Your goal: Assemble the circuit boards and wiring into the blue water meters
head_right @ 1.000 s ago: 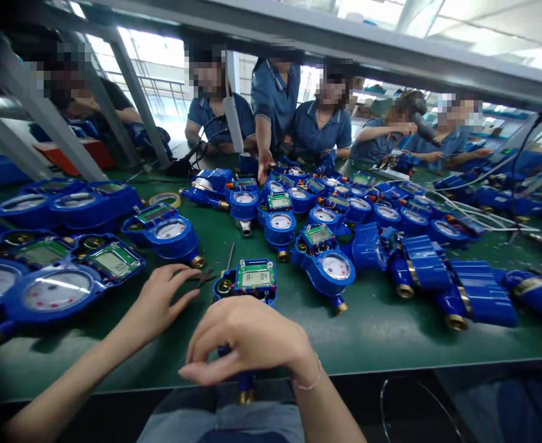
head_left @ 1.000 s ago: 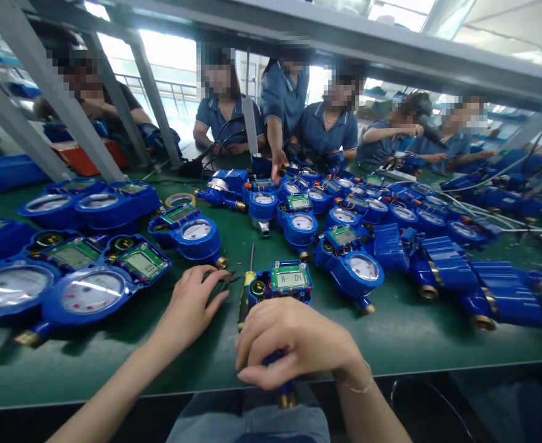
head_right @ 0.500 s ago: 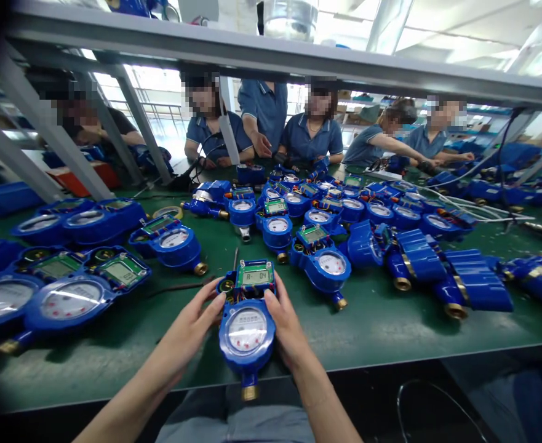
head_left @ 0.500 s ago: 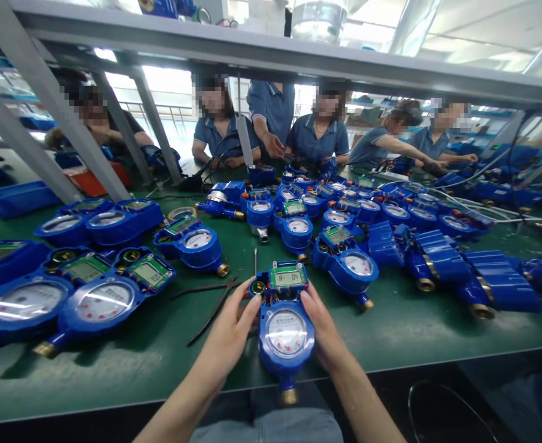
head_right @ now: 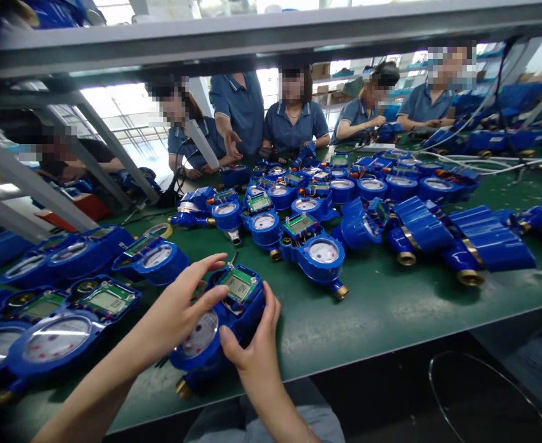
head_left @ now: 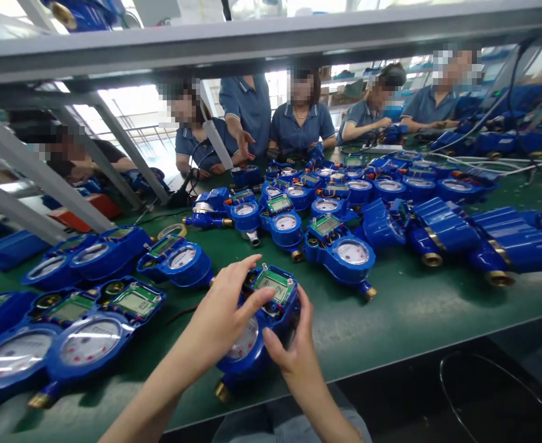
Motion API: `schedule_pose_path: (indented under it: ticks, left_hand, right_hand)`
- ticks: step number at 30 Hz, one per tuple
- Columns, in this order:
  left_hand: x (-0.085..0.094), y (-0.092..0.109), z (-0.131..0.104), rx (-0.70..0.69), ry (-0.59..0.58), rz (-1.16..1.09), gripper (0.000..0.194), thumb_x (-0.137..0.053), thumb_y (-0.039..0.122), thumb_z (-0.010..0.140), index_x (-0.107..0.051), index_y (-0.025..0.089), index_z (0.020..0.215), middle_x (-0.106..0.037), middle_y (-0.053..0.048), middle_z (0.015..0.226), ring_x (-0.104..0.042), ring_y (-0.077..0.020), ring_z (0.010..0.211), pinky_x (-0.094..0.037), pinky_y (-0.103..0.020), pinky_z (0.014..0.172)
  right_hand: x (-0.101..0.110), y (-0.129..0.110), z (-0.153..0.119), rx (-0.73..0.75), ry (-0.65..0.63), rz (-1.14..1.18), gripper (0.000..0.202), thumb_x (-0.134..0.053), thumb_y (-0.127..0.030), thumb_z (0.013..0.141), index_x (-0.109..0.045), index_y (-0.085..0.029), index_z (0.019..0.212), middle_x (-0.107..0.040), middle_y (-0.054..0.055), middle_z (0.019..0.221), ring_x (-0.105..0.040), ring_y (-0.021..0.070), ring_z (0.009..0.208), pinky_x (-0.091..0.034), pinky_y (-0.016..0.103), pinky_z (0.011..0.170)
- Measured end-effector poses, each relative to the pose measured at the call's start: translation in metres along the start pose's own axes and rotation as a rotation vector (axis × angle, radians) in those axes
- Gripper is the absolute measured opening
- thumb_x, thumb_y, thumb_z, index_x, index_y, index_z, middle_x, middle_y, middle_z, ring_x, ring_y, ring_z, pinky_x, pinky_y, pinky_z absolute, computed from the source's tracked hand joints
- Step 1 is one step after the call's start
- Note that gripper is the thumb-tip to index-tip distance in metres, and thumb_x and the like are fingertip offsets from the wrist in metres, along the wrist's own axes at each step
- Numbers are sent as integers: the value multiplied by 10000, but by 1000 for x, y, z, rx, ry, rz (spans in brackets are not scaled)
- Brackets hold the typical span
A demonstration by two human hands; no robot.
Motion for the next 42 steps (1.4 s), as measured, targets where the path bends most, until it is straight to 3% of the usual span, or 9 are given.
schedule_pose_path:
  ticks: [4,7,11,16,21,26,33,38,42]
  left_hand:
    - [-23,27,4,-61,-16,308,638,-598,508,857,-444,235,1412,-579,-128,1308,-464,-361,1242,-384,-566,1017]
    - [-25,28,5,-78,60,253,606,-670,438,795,-517,238,1346,-612,-124,1241,-506,-368,1193,-390,-553,1016]
    - [-11,6,-7,28,180,-94,640,-735,328,733,-504,289,1328,-574,-72,1317,-519,-304,1237,-376,-436,1094]
    - [-6,-19,-15,216,135,-472,635,-758,345,752,-482,307,1323,-580,-40,1327,-519,-242,1276,-411,-303,1093]
    - [-2,-38,-3,322,152,-551,669,-762,430,710,-525,274,1316,-647,-80,1229,-625,-307,1119,-566,-373,921]
    - [-3,-53,8,440,121,-572,593,-699,421,756,-551,287,1314,-655,-84,1234,-687,-281,955,-616,-342,736]
    - [-5,-65,19,459,136,-708,482,-651,391,800,-603,220,1247,-709,-82,1119,-689,-240,910,-595,-339,782]
    - [-9,-69,20,454,100,-782,493,-607,417,828,-575,214,1276,-662,-121,1242,-654,-316,1046,-587,-429,839]
    - [-9,-73,18,461,95,-858,463,-577,408,849,-580,209,1267,-660,-110,1253,-636,-314,1083,-570,-442,892]
  right_hand:
    - [4,-6,3,47,-25,29,829,-678,-421,770,-257,-231,1458,-377,138,1380,-405,346,1310,-336,536,1110]
    - [6,-11,4,47,-65,45,862,-716,-420,741,-273,-246,1460,-368,124,1359,-396,346,1302,-331,527,1114]
    - [9,-11,3,-53,-95,133,851,-766,-409,735,-312,-283,1445,-359,101,1327,-398,324,1296,-322,504,1130]
    - [10,-9,1,-108,-111,151,875,-829,-340,705,-335,-308,1425,-354,81,1302,-388,303,1295,-327,478,1139]
    - [6,-3,3,-148,-188,194,885,-814,-281,722,-321,-338,1454,-338,63,1315,-380,277,1288,-330,447,1142]
    - [7,0,12,-115,-224,182,823,-755,-258,767,-332,-339,1468,-359,62,1305,-400,273,1263,-355,444,1118]
    - [7,0,13,-104,-274,143,742,-625,-209,856,-275,-338,1497,-352,71,1370,-371,266,1320,-348,451,1136]
    - [11,3,11,-131,-279,148,642,-547,-199,902,-313,-355,1479,-364,57,1373,-394,244,1312,-360,433,1137]
    - [13,3,11,-135,-278,142,606,-517,-187,915,-334,-346,1471,-372,48,1378,-384,218,1326,-341,399,1156]
Point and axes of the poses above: each hand's wrist, its own z-axis towards the middle knuckle, its own x-axis out of the back of the hand, y = z × x, the point moved 8 cm from there along z, towards the middle knuckle
